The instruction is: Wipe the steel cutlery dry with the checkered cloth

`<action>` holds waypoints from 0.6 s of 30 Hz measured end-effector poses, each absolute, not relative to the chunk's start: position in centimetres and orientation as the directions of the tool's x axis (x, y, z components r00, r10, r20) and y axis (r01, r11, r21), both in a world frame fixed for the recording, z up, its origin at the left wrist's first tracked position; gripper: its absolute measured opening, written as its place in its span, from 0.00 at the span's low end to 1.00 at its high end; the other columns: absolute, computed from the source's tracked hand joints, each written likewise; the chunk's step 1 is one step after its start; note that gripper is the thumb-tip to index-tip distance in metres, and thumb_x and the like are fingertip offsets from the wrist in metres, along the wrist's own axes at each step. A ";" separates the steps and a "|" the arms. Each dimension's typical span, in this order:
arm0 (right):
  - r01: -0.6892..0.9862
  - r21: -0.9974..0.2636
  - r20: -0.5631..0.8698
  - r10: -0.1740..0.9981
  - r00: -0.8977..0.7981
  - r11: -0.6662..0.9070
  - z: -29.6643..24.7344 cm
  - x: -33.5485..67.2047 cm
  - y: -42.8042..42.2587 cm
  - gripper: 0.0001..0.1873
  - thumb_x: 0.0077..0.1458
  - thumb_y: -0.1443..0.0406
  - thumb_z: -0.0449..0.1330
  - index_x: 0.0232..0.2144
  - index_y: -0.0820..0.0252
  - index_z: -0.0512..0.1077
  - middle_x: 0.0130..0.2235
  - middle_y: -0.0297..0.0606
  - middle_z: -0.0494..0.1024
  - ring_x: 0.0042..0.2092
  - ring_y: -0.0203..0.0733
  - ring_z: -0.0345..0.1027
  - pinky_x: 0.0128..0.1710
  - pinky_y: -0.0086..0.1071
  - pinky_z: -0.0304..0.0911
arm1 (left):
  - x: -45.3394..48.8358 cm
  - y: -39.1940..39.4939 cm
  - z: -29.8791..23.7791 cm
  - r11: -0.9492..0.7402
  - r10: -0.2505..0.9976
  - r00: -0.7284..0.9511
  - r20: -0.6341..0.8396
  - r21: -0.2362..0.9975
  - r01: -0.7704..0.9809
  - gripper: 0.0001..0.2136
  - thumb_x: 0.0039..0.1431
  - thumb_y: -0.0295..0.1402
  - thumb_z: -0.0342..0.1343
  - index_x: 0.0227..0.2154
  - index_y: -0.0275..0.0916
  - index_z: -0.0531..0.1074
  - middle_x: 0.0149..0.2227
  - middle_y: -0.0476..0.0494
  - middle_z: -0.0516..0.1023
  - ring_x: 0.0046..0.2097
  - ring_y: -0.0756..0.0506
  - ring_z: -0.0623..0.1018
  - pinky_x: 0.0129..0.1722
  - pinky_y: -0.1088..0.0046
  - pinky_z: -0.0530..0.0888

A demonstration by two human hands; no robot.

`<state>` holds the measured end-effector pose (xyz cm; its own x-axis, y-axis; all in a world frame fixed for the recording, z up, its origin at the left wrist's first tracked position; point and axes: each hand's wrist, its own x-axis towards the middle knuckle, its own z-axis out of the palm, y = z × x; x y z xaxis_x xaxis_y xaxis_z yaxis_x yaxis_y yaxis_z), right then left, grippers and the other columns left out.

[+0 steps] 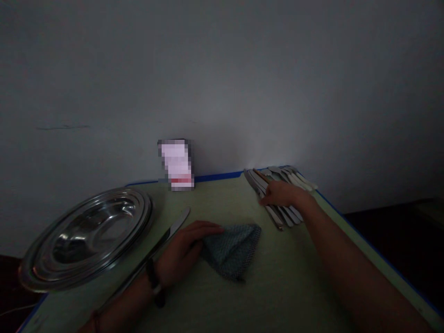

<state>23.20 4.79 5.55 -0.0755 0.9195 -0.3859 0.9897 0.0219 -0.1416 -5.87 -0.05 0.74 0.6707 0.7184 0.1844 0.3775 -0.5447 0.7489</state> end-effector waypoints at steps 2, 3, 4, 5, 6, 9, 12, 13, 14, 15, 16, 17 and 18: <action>0.991 -0.135 -0.394 0.917 -0.067 0.015 5.5 23.0 4.7 0.21 0.52 0.55 0.54 0.31 0.69 0.76 0.34 0.52 0.77 0.35 0.47 0.71 0.33 0.36 0.62 | -5.9 -0.1 0.8 -0.536 0.725 0.665 0.177 0.752 0.384 0.21 0.56 0.21 0.43 0.47 0.44 0.73 0.49 0.44 0.75 0.51 0.42 0.73 0.53 0.59 0.68; 0.991 -0.132 -0.399 0.915 -0.058 0.005 5.5 23.0 4.7 0.22 0.52 0.54 0.54 0.31 0.68 0.76 0.34 0.52 0.77 0.35 0.47 0.71 0.33 0.36 0.62 | -5.9 -0.1 0.8 -0.536 0.724 0.667 0.176 0.753 0.382 0.21 0.56 0.21 0.43 0.47 0.44 0.73 0.49 0.44 0.75 0.51 0.42 0.73 0.52 0.59 0.68; 0.992 -0.126 -0.407 0.912 -0.048 -0.004 5.5 22.9 4.7 0.22 0.51 0.53 0.55 0.32 0.68 0.76 0.34 0.52 0.77 0.35 0.47 0.71 0.32 0.36 0.62 | -5.9 -0.1 0.9 -0.539 0.720 0.670 0.179 0.753 0.378 0.21 0.56 0.21 0.43 0.47 0.44 0.73 0.49 0.44 0.75 0.51 0.42 0.73 0.52 0.60 0.68; 0.993 -0.120 -0.415 0.909 -0.043 -0.007 5.5 22.9 4.8 0.22 0.51 0.53 0.55 0.32 0.68 0.76 0.34 0.51 0.77 0.35 0.47 0.71 0.32 0.35 0.62 | -5.9 -0.1 0.9 -0.540 0.719 0.671 0.181 0.753 0.376 0.21 0.56 0.21 0.43 0.47 0.44 0.74 0.49 0.44 0.75 0.50 0.42 0.73 0.52 0.60 0.68; 0.993 -0.116 -0.421 0.906 -0.042 -0.007 5.4 22.8 4.8 0.22 0.51 0.52 0.54 0.32 0.67 0.76 0.33 0.51 0.77 0.34 0.47 0.71 0.32 0.35 0.62 | -5.9 -0.1 0.9 -0.543 0.718 0.672 0.185 0.752 0.374 0.21 0.56 0.21 0.43 0.47 0.44 0.74 0.49 0.44 0.76 0.50 0.42 0.73 0.52 0.61 0.69; 0.994 -0.109 -0.411 0.910 -0.052 0.008 5.3 22.7 4.9 0.24 0.51 0.51 0.54 0.31 0.67 0.77 0.31 0.50 0.76 0.33 0.47 0.71 0.31 0.36 0.61 | -5.9 0.0 0.8 -0.552 0.712 0.676 0.193 0.748 0.369 0.21 0.57 0.21 0.43 0.48 0.44 0.73 0.49 0.44 0.75 0.50 0.42 0.73 0.52 0.61 0.69; 0.994 -0.112 -0.404 0.913 -0.049 0.004 5.1 22.7 4.8 0.23 0.51 0.52 0.54 0.32 0.67 0.77 0.32 0.49 0.76 0.33 0.46 0.70 0.31 0.36 0.61 | -6.0 0.1 0.6 -0.561 0.701 0.685 0.199 0.747 0.357 0.21 0.57 0.22 0.43 0.48 0.45 0.73 0.49 0.44 0.75 0.50 0.42 0.73 0.51 0.61 0.69; 0.993 -0.115 -0.407 0.912 -0.044 -0.004 5.0 22.8 4.8 0.22 0.51 0.52 0.54 0.32 0.67 0.77 0.32 0.49 0.76 0.33 0.45 0.70 0.31 0.35 0.61 | -6.0 0.2 0.5 -0.563 0.699 0.686 0.201 0.746 0.356 0.21 0.57 0.22 0.43 0.48 0.45 0.73 0.49 0.44 0.75 0.50 0.42 0.73 0.51 0.61 0.69; 0.993 -0.115 -0.409 0.912 -0.040 -0.009 5.0 22.8 4.8 0.22 0.51 0.53 0.54 0.32 0.66 0.76 0.32 0.48 0.76 0.33 0.45 0.71 0.31 0.35 0.61 | -6.0 0.2 0.4 -0.565 0.699 0.686 0.202 0.744 0.356 0.21 0.57 0.21 0.43 0.48 0.44 0.73 0.49 0.44 0.75 0.50 0.42 0.73 0.51 0.61 0.69; 0.994 -0.110 -0.410 0.912 -0.036 -0.010 5.0 22.9 4.8 0.21 0.51 0.53 0.54 0.32 0.66 0.76 0.32 0.48 0.76 0.34 0.45 0.71 0.31 0.35 0.61 | -6.0 0.2 0.4 -0.568 0.697 0.687 0.203 0.741 0.357 0.21 0.57 0.21 0.43 0.48 0.44 0.73 0.49 0.44 0.75 0.50 0.42 0.73 0.51 0.61 0.69; 0.995 -0.101 -0.406 0.913 -0.037 -0.005 5.0 22.9 4.8 0.21 0.52 0.53 0.54 0.31 0.66 0.76 0.33 0.49 0.76 0.34 0.45 0.71 0.31 0.35 0.61 | -6.0 0.2 0.3 -0.570 0.697 0.688 0.203 0.738 0.360 0.21 0.57 0.21 0.43 0.49 0.44 0.72 0.49 0.43 0.75 0.51 0.42 0.73 0.51 0.61 0.69; 0.995 -0.095 -0.401 0.915 -0.047 0.010 5.0 22.9 4.8 0.21 0.52 0.53 0.54 0.30 0.66 0.76 0.33 0.49 0.76 0.35 0.46 0.71 0.32 0.35 0.60 | -6.0 0.2 0.3 -0.572 0.698 0.687 0.202 0.735 0.365 0.21 0.57 0.21 0.42 0.49 0.44 0.72 0.50 0.43 0.74 0.51 0.42 0.73 0.52 0.61 0.68; 0.994 -0.103 -0.390 0.918 -0.076 0.039 5.1 22.8 4.8 0.22 0.53 0.53 0.53 0.30 0.66 0.76 0.33 0.49 0.76 0.35 0.46 0.70 0.32 0.35 0.60 | -6.0 0.1 0.3 -0.572 0.698 0.687 0.200 0.732 0.369 0.21 0.57 0.21 0.42 0.49 0.43 0.72 0.50 0.43 0.74 0.51 0.43 0.72 0.52 0.61 0.68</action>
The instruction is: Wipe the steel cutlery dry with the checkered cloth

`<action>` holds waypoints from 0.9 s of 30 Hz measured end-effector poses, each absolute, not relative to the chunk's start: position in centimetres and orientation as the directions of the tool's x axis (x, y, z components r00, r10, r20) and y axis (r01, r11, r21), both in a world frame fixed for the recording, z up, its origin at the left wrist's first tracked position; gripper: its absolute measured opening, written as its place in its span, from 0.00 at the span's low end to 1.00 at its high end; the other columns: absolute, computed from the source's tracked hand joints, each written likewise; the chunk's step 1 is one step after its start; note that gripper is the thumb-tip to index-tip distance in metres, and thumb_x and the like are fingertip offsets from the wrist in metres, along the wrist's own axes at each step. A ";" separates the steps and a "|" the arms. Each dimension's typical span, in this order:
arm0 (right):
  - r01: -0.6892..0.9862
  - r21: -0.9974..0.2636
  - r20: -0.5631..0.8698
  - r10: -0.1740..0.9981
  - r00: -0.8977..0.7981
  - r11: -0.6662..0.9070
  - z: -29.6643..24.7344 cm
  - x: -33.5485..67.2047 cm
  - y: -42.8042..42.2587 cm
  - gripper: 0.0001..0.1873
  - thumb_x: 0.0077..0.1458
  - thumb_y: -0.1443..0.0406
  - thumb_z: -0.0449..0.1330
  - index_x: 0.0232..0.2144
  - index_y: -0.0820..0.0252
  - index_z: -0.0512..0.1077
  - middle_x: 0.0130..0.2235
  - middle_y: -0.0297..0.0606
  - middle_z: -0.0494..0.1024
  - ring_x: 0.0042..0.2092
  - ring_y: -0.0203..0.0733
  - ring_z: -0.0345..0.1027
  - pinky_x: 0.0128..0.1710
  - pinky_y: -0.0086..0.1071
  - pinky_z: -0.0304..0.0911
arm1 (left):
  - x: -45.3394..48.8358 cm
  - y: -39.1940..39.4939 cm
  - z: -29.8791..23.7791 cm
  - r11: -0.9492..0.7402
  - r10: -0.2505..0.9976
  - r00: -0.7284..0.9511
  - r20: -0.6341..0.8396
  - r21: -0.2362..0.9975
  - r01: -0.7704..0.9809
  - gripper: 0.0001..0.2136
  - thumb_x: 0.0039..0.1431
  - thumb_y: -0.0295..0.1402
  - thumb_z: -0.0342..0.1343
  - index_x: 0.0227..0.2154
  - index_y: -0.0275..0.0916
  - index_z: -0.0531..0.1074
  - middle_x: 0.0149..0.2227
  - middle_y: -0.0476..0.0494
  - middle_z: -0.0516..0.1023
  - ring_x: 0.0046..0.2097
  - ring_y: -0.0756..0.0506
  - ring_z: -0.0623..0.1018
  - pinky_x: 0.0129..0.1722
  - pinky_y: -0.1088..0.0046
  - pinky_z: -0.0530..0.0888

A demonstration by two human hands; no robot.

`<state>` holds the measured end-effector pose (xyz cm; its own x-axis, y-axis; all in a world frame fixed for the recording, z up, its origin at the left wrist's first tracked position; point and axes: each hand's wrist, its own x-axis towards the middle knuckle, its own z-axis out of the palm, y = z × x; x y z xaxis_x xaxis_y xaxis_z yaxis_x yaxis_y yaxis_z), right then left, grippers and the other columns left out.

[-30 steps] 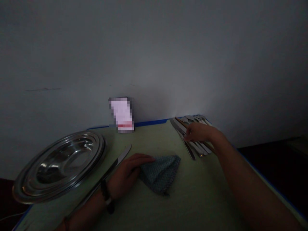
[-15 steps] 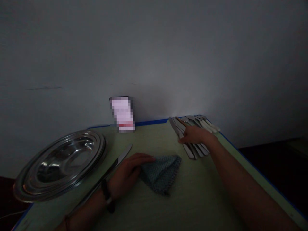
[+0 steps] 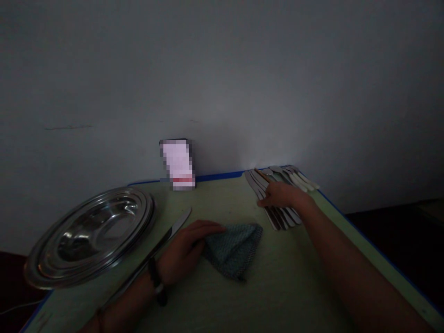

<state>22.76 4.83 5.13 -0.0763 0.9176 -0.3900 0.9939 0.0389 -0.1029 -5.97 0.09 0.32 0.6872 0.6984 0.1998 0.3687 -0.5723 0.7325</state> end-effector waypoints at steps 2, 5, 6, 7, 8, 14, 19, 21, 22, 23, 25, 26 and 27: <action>0.979 -0.164 -0.343 0.924 -0.170 0.119 5.4 22.1 4.7 0.23 0.54 0.51 0.51 0.28 0.64 0.75 0.32 0.48 0.76 0.34 0.45 0.70 0.32 0.35 0.59 | -5.9 -0.1 0.3 -0.576 0.696 0.691 0.196 0.728 0.373 0.21 0.57 0.22 0.43 0.50 0.43 0.71 0.50 0.43 0.74 0.52 0.42 0.72 0.53 0.60 0.68; 0.917 -0.314 -0.264 0.905 -0.333 0.245 5.9 20.0 4.0 0.22 0.53 0.49 0.51 0.29 0.61 0.73 0.31 0.43 0.77 0.34 0.43 0.69 0.31 0.33 0.58 | -5.9 -0.4 0.6 -0.607 0.670 0.711 0.213 0.709 0.360 0.21 0.57 0.23 0.45 0.52 0.43 0.68 0.52 0.42 0.71 0.53 0.42 0.70 0.53 0.60 0.67; 0.888 -0.365 -0.270 0.881 -0.389 0.280 6.0 19.1 3.7 0.22 0.52 0.48 0.53 0.30 0.60 0.73 0.32 0.42 0.77 0.34 0.42 0.69 0.30 0.32 0.57 | -6.0 -0.5 0.9 -0.628 0.664 0.711 0.229 0.688 0.365 0.21 0.57 0.23 0.45 0.53 0.42 0.66 0.53 0.41 0.70 0.54 0.42 0.70 0.54 0.60 0.67; 0.853 -0.417 -0.297 0.840 -0.454 0.314 6.0 18.2 3.3 0.22 0.50 0.47 0.55 0.31 0.59 0.72 0.33 0.40 0.77 0.33 0.41 0.69 0.29 0.31 0.57 | -6.0 -0.5 1.2 -0.644 0.675 0.698 0.240 0.652 0.399 0.22 0.57 0.24 0.45 0.54 0.41 0.64 0.54 0.40 0.68 0.54 0.41 0.69 0.54 0.60 0.67; 0.823 -0.451 -0.332 0.791 -0.514 0.346 5.9 17.3 2.9 0.21 0.48 0.47 0.57 0.32 0.58 0.72 0.33 0.38 0.77 0.33 0.40 0.69 0.28 0.30 0.57 | -6.1 -0.5 1.7 -0.652 0.705 0.665 0.248 0.596 0.469 0.23 0.56 0.23 0.44 0.55 0.39 0.63 0.54 0.38 0.67 0.55 0.41 0.68 0.54 0.59 0.67; 0.870 -0.371 -0.442 0.762 -0.473 0.324 4.1 14.6 1.5 0.17 0.40 0.55 0.63 0.31 0.59 0.70 0.32 0.37 0.75 0.30 0.40 0.68 0.23 0.29 0.52 | -5.3 -2.2 4.5 -0.456 0.883 0.461 0.085 -0.075 0.887 0.18 0.57 0.21 0.45 0.50 0.27 0.69 0.51 0.30 0.71 0.53 0.36 0.69 0.52 0.57 0.68; 0.852 -0.458 -0.292 0.863 -0.413 0.253 2.8 14.5 2.2 0.12 0.48 0.58 0.59 0.31 0.60 0.68 0.33 0.39 0.75 0.31 0.39 0.67 0.26 0.29 0.53 | -4.4 -4.4 3.6 -0.317 0.948 0.288 -0.136 -0.322 0.892 0.19 0.59 0.24 0.47 0.53 0.19 0.66 0.57 0.18 0.64 0.57 0.29 0.66 0.52 0.52 0.67; 0.842 -0.472 -0.182 0.906 -0.381 0.260 2.2 14.0 2.4 0.09 0.52 0.62 0.58 0.34 0.62 0.67 0.33 0.40 0.75 0.33 0.39 0.67 0.28 0.29 0.54 | -4.3 -4.5 3.2 -0.303 0.951 0.262 -0.163 -0.325 0.896 0.19 0.59 0.24 0.46 0.52 0.19 0.66 0.56 0.16 0.65 0.55 0.28 0.68 0.49 0.52 0.69; 0.843 -0.469 -0.125 0.925 -0.359 0.264 1.9 13.7 2.3 0.08 0.53 0.64 0.57 0.35 0.62 0.66 0.33 0.41 0.75 0.34 0.40 0.68 0.29 0.30 0.54 | -4.3 -4.3 3.0 -0.312 0.948 0.274 -0.160 -0.310 0.898 0.19 0.59 0.23 0.45 0.52 0.20 0.66 0.56 0.17 0.65 0.54 0.29 0.69 0.48 0.52 0.69; 0.846 -0.463 -0.066 0.942 -0.329 0.264 1.5 13.3 2.2 0.07 0.54 0.66 0.55 0.37 0.63 0.66 0.34 0.41 0.75 0.34 0.40 0.68 0.30 0.30 0.55 | -4.4 -4.0 2.8 -0.324 0.945 0.293 -0.144 -0.289 0.901 0.19 0.59 0.23 0.44 0.52 0.22 0.66 0.56 0.19 0.65 0.54 0.31 0.70 0.48 0.53 0.70; 0.859 -0.443 0.071 0.965 -0.253 0.258 0.5 12.5 1.8 0.08 0.57 0.68 0.51 0.40 0.62 0.65 0.38 0.43 0.75 0.37 0.41 0.69 0.32 0.31 0.56 | -4.4 -3.4 2.4 -0.387 0.922 0.377 -0.091 -0.235 0.892 0.20 0.60 0.23 0.44 0.54 0.26 0.64 0.58 0.25 0.65 0.55 0.34 0.69 0.49 0.57 0.70; 0.861 -0.439 0.136 0.967 -0.217 0.255 0.0 12.2 1.4 0.09 0.58 0.69 0.49 0.42 0.61 0.65 0.42 0.43 0.74 0.38 0.41 0.69 0.33 0.31 0.58 | -4.4 -3.0 2.1 -0.416 0.909 0.413 -0.061 -0.217 0.883 0.21 0.59 0.23 0.44 0.56 0.26 0.63 0.59 0.27 0.64 0.56 0.35 0.69 0.51 0.58 0.69; 0.867 -0.419 0.181 0.961 -0.209 0.267 -0.5 12.0 1.1 0.11 0.60 0.68 0.46 0.43 0.60 0.65 0.44 0.43 0.73 0.37 0.41 0.69 0.33 0.32 0.59 | -4.5 -2.7 1.9 -0.438 0.897 0.441 -0.032 -0.202 0.876 0.22 0.59 0.24 0.45 0.57 0.26 0.62 0.59 0.29 0.63 0.57 0.36 0.68 0.53 0.58 0.68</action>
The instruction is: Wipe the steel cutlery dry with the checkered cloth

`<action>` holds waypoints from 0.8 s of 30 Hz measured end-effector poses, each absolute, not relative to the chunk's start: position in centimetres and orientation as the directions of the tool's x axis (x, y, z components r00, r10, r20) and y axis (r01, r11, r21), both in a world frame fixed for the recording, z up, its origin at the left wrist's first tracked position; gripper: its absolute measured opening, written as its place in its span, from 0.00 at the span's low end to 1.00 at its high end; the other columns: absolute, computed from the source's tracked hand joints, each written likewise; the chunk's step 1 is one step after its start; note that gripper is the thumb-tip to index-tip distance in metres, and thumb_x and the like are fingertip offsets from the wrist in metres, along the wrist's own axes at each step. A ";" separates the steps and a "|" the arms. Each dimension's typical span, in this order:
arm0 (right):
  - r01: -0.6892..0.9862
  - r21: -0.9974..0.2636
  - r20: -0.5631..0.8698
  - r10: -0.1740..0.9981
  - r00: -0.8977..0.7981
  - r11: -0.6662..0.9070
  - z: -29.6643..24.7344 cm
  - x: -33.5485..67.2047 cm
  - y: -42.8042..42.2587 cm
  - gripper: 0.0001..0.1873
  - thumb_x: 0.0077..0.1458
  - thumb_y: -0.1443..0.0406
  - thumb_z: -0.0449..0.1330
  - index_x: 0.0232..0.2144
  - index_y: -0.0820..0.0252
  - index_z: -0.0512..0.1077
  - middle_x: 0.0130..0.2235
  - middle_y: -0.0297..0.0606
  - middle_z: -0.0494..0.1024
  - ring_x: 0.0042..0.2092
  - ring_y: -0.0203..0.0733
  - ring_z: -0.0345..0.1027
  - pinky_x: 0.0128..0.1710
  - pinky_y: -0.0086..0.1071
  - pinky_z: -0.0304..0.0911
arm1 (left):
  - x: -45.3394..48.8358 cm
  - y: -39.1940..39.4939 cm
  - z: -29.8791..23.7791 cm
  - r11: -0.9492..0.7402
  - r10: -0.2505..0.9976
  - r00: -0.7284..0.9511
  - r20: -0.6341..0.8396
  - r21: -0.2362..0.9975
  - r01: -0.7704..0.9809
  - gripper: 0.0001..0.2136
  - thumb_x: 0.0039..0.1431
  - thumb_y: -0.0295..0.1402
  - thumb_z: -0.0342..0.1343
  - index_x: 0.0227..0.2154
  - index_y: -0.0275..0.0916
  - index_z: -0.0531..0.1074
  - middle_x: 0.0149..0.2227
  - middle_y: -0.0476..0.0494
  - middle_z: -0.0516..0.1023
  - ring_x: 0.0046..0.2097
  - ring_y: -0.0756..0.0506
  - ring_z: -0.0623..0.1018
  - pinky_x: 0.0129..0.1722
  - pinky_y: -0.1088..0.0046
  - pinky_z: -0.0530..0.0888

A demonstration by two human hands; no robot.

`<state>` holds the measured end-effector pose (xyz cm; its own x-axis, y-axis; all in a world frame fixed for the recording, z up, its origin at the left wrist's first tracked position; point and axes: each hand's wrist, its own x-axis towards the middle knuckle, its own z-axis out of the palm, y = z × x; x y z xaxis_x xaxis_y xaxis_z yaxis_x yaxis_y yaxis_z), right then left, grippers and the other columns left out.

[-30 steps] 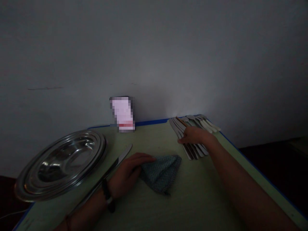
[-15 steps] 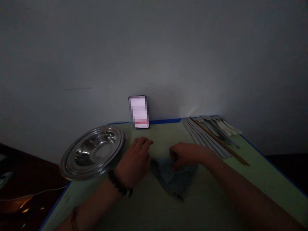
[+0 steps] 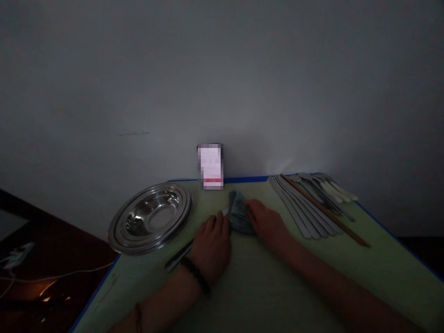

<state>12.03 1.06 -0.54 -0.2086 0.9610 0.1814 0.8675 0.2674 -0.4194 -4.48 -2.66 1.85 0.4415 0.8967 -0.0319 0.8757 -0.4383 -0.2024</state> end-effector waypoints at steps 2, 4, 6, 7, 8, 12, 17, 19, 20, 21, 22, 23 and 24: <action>0.862 -0.377 0.269 0.931 -0.248 0.338 -1.4 11.9 0.4 0.13 0.62 0.66 0.43 0.43 0.59 0.66 0.43 0.43 0.71 0.38 0.42 0.69 0.34 0.33 0.62 | -4.6 -2.2 1.3 -0.472 0.875 0.483 0.022 -0.178 0.864 0.23 0.58 0.23 0.45 0.58 0.26 0.60 0.61 0.30 0.61 0.59 0.36 0.66 0.56 0.59 0.66; 0.841 -0.361 0.350 0.895 -0.278 0.403 -1.9 12.0 -0.1 0.14 0.60 0.62 0.47 0.44 0.61 0.67 0.44 0.46 0.69 0.42 0.45 0.67 0.40 0.37 0.64 | -4.8 -2.3 0.8 -0.469 0.868 0.490 0.084 -0.188 0.863 0.24 0.58 0.23 0.45 0.58 0.24 0.59 0.61 0.28 0.60 0.60 0.35 0.64 0.57 0.58 0.65; 0.820 -0.376 0.413 0.870 -0.269 0.432 -2.1 12.2 -0.2 0.19 0.56 0.60 0.53 0.48 0.64 0.65 0.47 0.49 0.66 0.48 0.49 0.64 0.49 0.42 0.62 | -5.3 -3.0 0.4 -0.417 0.879 0.459 0.134 -0.253 0.873 0.23 0.57 0.21 0.45 0.57 0.22 0.61 0.61 0.24 0.59 0.60 0.33 0.63 0.56 0.56 0.66; 0.811 -0.395 0.429 0.867 -0.253 0.432 -2.1 12.3 -0.1 0.22 0.54 0.61 0.54 0.50 0.65 0.63 0.49 0.50 0.65 0.50 0.50 0.62 0.51 0.43 0.61 | -5.5 -3.5 0.3 -0.385 0.886 0.440 0.144 -0.298 0.873 0.23 0.56 0.19 0.44 0.56 0.22 0.63 0.61 0.24 0.58 0.60 0.32 0.63 0.55 0.56 0.68; 0.802 -0.425 0.431 0.873 -0.228 0.419 -2.0 12.3 0.0 0.24 0.53 0.61 0.54 0.51 0.65 0.62 0.51 0.50 0.63 0.50 0.50 0.62 0.52 0.43 0.60 | -5.8 -4.1 0.3 -0.372 0.886 0.441 0.142 -0.346 0.861 0.23 0.55 0.17 0.42 0.54 0.23 0.65 0.61 0.25 0.59 0.60 0.31 0.63 0.53 0.56 0.70; 0.785 -0.536 0.356 0.926 -0.124 0.311 -1.6 12.2 0.6 0.25 0.54 0.63 0.50 0.54 0.65 0.60 0.55 0.51 0.59 0.47 0.47 0.65 0.49 0.42 0.63 | -6.7 -6.0 0.5 -0.385 0.889 0.454 0.057 -0.442 0.810 0.26 0.52 0.12 0.39 0.53 0.26 0.68 0.56 0.26 0.68 0.55 0.34 0.71 0.48 0.60 0.74; 0.879 -0.419 0.276 0.954 -0.115 0.227 -1.2 11.7 1.1 0.26 0.52 0.66 0.49 0.54 0.65 0.62 0.50 0.48 0.68 0.44 0.51 0.67 0.45 0.44 0.63 | -6.7 -5.3 1.5 -0.364 0.919 0.395 -0.004 -0.395 0.844 0.28 0.53 0.11 0.40 0.57 0.31 0.63 0.55 0.27 0.69 0.54 0.35 0.72 0.47 0.59 0.75; 0.893 -0.400 0.273 0.957 -0.098 0.206 -1.1 11.7 1.2 0.24 0.53 0.66 0.49 0.53 0.64 0.64 0.48 0.47 0.70 0.42 0.50 0.68 0.43 0.42 0.63 | -6.8 -4.9 1.6 -0.342 0.930 0.368 -0.005 -0.376 0.861 0.28 0.54 0.12 0.40 0.58 0.30 0.62 0.56 0.26 0.68 0.55 0.35 0.71 0.49 0.59 0.73; 0.895 -0.400 0.276 0.957 -0.089 0.198 -1.1 11.7 1.2 0.22 0.54 0.66 0.49 0.52 0.64 0.64 0.48 0.47 0.70 0.41 0.49 0.68 0.42 0.41 0.63 | -6.9 -4.8 1.6 -0.343 0.931 0.365 -0.010 -0.368 0.864 0.27 0.54 0.12 0.40 0.57 0.29 0.62 0.57 0.25 0.66 0.55 0.35 0.70 0.50 0.59 0.73; 0.892 -0.409 0.280 0.957 -0.081 0.195 -1.2 11.7 1.2 0.21 0.54 0.67 0.48 0.51 0.63 0.65 0.47 0.47 0.70 0.40 0.48 0.68 0.42 0.41 0.62 | -7.1 -4.8 1.6 -0.350 0.929 0.370 -0.016 -0.360 0.865 0.26 0.54 0.12 0.40 0.57 0.28 0.63 0.57 0.25 0.65 0.56 0.35 0.69 0.50 0.60 0.72; 0.882 -0.431 0.285 0.956 -0.070 0.193 -1.3 11.8 1.3 0.20 0.55 0.67 0.47 0.50 0.63 0.66 0.47 0.47 0.71 0.40 0.48 0.68 0.42 0.40 0.62 | -7.3 -4.9 1.5 -0.366 0.924 0.382 -0.025 -0.349 0.863 0.26 0.55 0.13 0.40 0.56 0.28 0.63 0.58 0.25 0.64 0.57 0.35 0.69 0.51 0.60 0.72; 0.863 -0.466 0.292 0.955 -0.058 0.195 -1.4 11.9 1.4 0.20 0.56 0.67 0.46 0.50 0.63 0.66 0.47 0.47 0.71 0.40 0.47 0.68 0.42 0.40 0.62 | -7.5 -5.1 1.4 -0.385 0.917 0.397 -0.034 -0.338 0.859 0.26 0.55 0.13 0.40 0.56 0.28 0.63 0.58 0.26 0.64 0.57 0.36 0.68 0.52 0.61 0.71; 0.833 -0.515 0.307 0.951 -0.044 0.205 -1.5 12.0 1.4 0.19 0.57 0.67 0.45 0.49 0.63 0.66 0.47 0.47 0.71 0.41 0.47 0.68 0.43 0.40 0.61 | -7.7 -5.2 1.4 -0.400 0.911 0.410 -0.038 -0.326 0.857 0.26 0.54 0.12 0.40 0.57 0.29 0.63 0.59 0.27 0.64 0.58 0.37 0.68 0.52 0.61 0.71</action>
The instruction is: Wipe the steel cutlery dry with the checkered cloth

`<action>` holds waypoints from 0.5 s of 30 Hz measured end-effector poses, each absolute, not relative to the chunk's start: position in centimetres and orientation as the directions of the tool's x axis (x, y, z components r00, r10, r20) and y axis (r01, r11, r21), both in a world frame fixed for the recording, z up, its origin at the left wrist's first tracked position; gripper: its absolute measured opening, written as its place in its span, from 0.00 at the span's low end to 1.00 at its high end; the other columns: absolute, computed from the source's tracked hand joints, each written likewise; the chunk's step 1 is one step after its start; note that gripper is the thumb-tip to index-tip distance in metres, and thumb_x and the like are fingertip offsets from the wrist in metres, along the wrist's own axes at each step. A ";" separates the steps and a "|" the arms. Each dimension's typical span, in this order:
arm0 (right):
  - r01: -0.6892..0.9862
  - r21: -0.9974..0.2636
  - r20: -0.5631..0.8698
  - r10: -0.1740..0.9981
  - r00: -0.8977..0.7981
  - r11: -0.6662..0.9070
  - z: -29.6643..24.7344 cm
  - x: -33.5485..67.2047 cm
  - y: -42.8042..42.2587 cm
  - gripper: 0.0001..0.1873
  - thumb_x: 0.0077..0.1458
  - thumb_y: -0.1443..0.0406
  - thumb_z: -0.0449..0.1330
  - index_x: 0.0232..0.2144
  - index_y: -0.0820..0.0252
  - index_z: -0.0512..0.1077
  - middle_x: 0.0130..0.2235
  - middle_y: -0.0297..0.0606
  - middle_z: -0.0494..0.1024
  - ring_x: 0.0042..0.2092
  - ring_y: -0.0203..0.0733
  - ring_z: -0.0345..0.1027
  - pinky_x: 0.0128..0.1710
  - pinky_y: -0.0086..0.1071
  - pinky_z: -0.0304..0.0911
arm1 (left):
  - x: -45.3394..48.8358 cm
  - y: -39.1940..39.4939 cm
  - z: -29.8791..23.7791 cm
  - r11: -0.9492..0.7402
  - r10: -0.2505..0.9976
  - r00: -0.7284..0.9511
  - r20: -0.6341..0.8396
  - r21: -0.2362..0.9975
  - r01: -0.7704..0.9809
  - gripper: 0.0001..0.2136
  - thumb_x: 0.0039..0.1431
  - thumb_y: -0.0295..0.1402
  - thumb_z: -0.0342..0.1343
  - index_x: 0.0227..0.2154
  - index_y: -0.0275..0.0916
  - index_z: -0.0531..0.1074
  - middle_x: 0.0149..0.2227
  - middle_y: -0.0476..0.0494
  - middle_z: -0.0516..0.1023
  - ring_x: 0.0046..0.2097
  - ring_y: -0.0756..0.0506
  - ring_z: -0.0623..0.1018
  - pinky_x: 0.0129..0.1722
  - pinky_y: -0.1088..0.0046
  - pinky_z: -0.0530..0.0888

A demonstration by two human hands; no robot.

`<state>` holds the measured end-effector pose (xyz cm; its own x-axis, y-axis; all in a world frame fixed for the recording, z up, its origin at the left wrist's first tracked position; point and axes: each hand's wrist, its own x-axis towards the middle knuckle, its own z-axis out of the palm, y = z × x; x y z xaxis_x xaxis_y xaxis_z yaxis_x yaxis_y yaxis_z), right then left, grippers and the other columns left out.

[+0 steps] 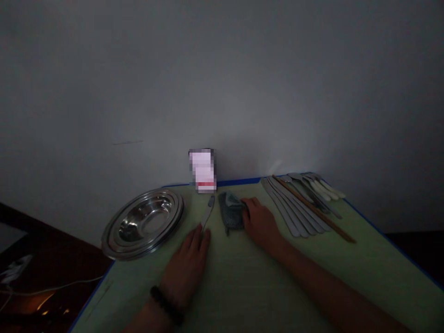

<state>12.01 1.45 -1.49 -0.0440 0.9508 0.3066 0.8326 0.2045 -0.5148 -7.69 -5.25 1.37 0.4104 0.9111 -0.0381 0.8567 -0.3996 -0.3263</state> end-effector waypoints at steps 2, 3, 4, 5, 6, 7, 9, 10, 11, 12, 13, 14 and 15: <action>0.732 -0.636 0.364 0.931 0.007 0.244 -1.7 12.3 1.7 0.19 0.58 0.67 0.43 0.47 0.65 0.66 0.46 0.49 0.72 0.44 0.47 0.67 0.45 0.39 0.60 | -7.8 -5.6 1.5 -0.407 0.908 0.417 -0.034 -0.304 0.861 0.28 0.54 0.12 0.40 0.58 0.30 0.61 0.59 0.30 0.64 0.57 0.38 0.68 0.52 0.62 0.71; 0.666 -0.697 0.394 0.918 0.048 0.264 -1.8 12.5 1.8 0.18 0.58 0.66 0.43 0.46 0.65 0.66 0.46 0.49 0.72 0.45 0.47 0.67 0.46 0.39 0.60 | -7.7 -5.7 1.7 -0.402 0.911 0.411 -0.031 -0.288 0.869 0.28 0.54 0.12 0.39 0.59 0.30 0.59 0.59 0.31 0.64 0.57 0.39 0.68 0.51 0.62 0.72; 0.594 -0.755 0.412 0.906 0.098 0.279 -1.9 12.6 1.9 0.17 0.58 0.65 0.43 0.45 0.65 0.65 0.44 0.48 0.73 0.45 0.46 0.67 0.46 0.39 0.60 | -7.5 -5.7 1.9 -0.395 0.915 0.402 -0.033 -0.269 0.878 0.29 0.55 0.12 0.39 0.60 0.31 0.57 0.59 0.31 0.64 0.56 0.39 0.69 0.50 0.62 0.73; 0.522 -0.805 0.411 0.899 0.149 0.281 -1.9 12.8 2.0 0.17 0.57 0.64 0.43 0.44 0.64 0.65 0.42 0.47 0.73 0.44 0.45 0.67 0.45 0.39 0.61 | -7.2 -5.6 2.2 -0.388 0.920 0.391 -0.039 -0.247 0.888 0.29 0.55 0.12 0.40 0.61 0.31 0.55 0.58 0.31 0.66 0.54 0.40 0.70 0.49 0.63 0.73; 0.457 -0.848 0.392 0.898 0.199 0.269 -1.9 13.0 2.1 0.15 0.56 0.63 0.44 0.42 0.63 0.65 0.40 0.45 0.73 0.41 0.45 0.67 0.44 0.39 0.61 | -6.9 -5.5 2.5 -0.382 0.923 0.380 -0.052 -0.224 0.897 0.29 0.55 0.13 0.40 0.61 0.31 0.53 0.55 0.31 0.69 0.52 0.40 0.72 0.47 0.64 0.74; 0.403 -0.881 0.363 0.900 0.242 0.247 -1.8 13.2 2.1 0.14 0.55 0.63 0.45 0.41 0.61 0.64 0.38 0.44 0.73 0.39 0.44 0.67 0.43 0.39 0.62 | -6.6 -5.2 2.8 -0.375 0.927 0.369 -0.067 -0.203 0.905 0.30 0.55 0.13 0.40 0.61 0.31 0.53 0.52 0.32 0.72 0.50 0.41 0.74 0.45 0.65 0.75; 0.318 -0.927 0.301 0.902 0.309 0.200 -1.8 13.6 2.2 0.12 0.50 0.63 0.49 0.38 0.59 0.64 0.35 0.41 0.72 0.37 0.43 0.66 0.40 0.39 0.62 | -6.1 -4.7 3.2 -0.353 0.936 0.343 -0.085 -0.181 0.918 0.28 0.55 0.13 0.40 0.60 0.30 0.55 0.48 0.32 0.74 0.47 0.42 0.74 0.43 0.66 0.75; 0.268 -0.946 0.270 0.903 0.333 0.183 -1.8 13.8 2.3 0.11 0.48 0.63 0.52 0.36 0.59 0.63 0.34 0.39 0.72 0.35 0.43 0.66 0.38 0.38 0.63 | -6.1 -4.4 3.3 -0.347 0.938 0.336 -0.089 -0.173 0.922 0.26 0.55 0.13 0.41 0.58 0.30 0.58 0.48 0.32 0.74 0.47 0.42 0.74 0.43 0.66 0.74; 0.203 -0.964 0.234 0.905 0.355 0.170 -1.8 13.9 2.4 0.11 0.46 0.62 0.54 0.35 0.58 0.63 0.33 0.38 0.71 0.32 0.41 0.65 0.35 0.36 0.63 | -6.1 -4.1 3.4 -0.342 0.939 0.331 -0.090 -0.164 0.925 0.24 0.55 0.13 0.41 0.55 0.29 0.62 0.48 0.31 0.73 0.48 0.41 0.74 0.44 0.64 0.74; 0.128 -0.979 0.196 0.910 0.366 0.159 -1.9 14.0 2.4 0.11 0.44 0.62 0.55 0.33 0.58 0.62 0.31 0.36 0.70 0.29 0.40 0.64 0.32 0.35 0.63 | -6.2 -3.9 3.4 -0.339 0.940 0.329 -0.088 -0.144 0.930 0.21 0.56 0.14 0.41 0.51 0.30 0.65 0.48 0.31 0.72 0.48 0.41 0.74 0.45 0.64 0.73; 0.051 -0.987 0.158 0.916 0.370 0.150 -1.9 14.1 2.5 0.10 0.44 0.61 0.55 0.31 0.58 0.62 0.29 0.35 0.69 0.27 0.38 0.63 0.29 0.33 0.62 | -6.5 -3.7 3.4 -0.331 0.943 0.322 -0.088 -0.110 0.937 0.19 0.56 0.14 0.41 0.48 0.31 0.67 0.48 0.32 0.72 0.47 0.42 0.74 0.45 0.64 0.72; -0.010 -0.990 0.127 0.918 0.376 0.141 -1.9 14.1 2.6 0.10 0.45 0.60 0.55 0.30 0.58 0.62 0.28 0.34 0.69 0.25 0.37 0.62 0.27 0.33 0.62 | -6.8 -3.5 3.3 -0.314 0.947 0.309 -0.089 -0.056 0.948 0.18 0.57 0.15 0.40 0.46 0.32 0.67 0.47 0.32 0.72 0.46 0.42 0.75 0.45 0.64 0.72; -0.044 -0.990 0.108 0.916 0.386 0.136 -1.8 14.2 2.6 0.10 0.46 0.58 0.53 0.30 0.58 0.63 0.27 0.35 0.70 0.25 0.38 0.63 0.27 0.33 0.63 | -7.0 -3.4 3.3 -0.293 0.951 0.294 -0.094 0.020 0.956 0.17 0.58 0.16 0.40 0.46 0.32 0.67 0.46 0.33 0.73 0.44 0.43 0.76 0.43 0.66 0.72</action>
